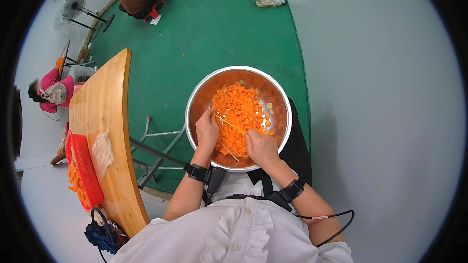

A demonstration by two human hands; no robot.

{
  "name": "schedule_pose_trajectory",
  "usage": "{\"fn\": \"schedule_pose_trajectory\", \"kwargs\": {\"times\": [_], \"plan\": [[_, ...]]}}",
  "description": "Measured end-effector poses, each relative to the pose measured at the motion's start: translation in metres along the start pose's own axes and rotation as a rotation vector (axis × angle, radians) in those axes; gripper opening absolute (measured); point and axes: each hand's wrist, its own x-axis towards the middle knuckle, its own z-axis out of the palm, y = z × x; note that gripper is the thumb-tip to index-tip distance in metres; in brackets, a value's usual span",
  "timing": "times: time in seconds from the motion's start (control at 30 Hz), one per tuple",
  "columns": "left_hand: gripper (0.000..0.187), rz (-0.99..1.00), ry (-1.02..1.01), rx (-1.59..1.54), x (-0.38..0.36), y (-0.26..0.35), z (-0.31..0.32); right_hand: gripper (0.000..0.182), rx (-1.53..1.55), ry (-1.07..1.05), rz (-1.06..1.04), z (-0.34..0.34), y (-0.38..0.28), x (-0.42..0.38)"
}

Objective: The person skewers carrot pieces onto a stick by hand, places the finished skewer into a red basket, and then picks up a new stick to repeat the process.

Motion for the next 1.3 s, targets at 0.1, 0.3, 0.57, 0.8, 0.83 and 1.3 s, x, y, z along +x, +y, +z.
{"fn": "schedule_pose_trajectory", "kwargs": {"times": [0.1, 0.3, 0.57, 0.8, 0.83, 1.3], "plan": [[0.02, -0.003, -0.006, 0.044, 0.0, 0.001, 0.0, 0.015, -0.039, 0.047, -0.043, -0.001, -0.001, 0.001], [0.022, 0.027, -0.009, 0.067, -0.001, 0.0, 0.0, 0.014, 0.271, -0.098, 0.207, 0.003, 0.001, 0.0], [0.024, 0.078, 0.018, -0.002, 0.0, -0.005, -0.001, 0.016, 1.442, -0.527, 0.925, -0.002, 0.017, 0.013], [0.026, 0.057, -0.018, 0.021, -0.001, -0.005, 0.001, 0.005, -0.14, 0.035, -0.028, 0.0, -0.004, 0.004], [0.026, 0.038, -0.032, 0.01, -0.002, -0.003, 0.0, 0.005, -0.177, 0.051, -0.051, -0.003, -0.006, 0.006], [0.026, -0.083, -0.09, -0.171, 0.002, -0.004, -0.007, 0.017, 1.533, -0.61, 1.025, -0.004, 0.024, 0.023]]}}
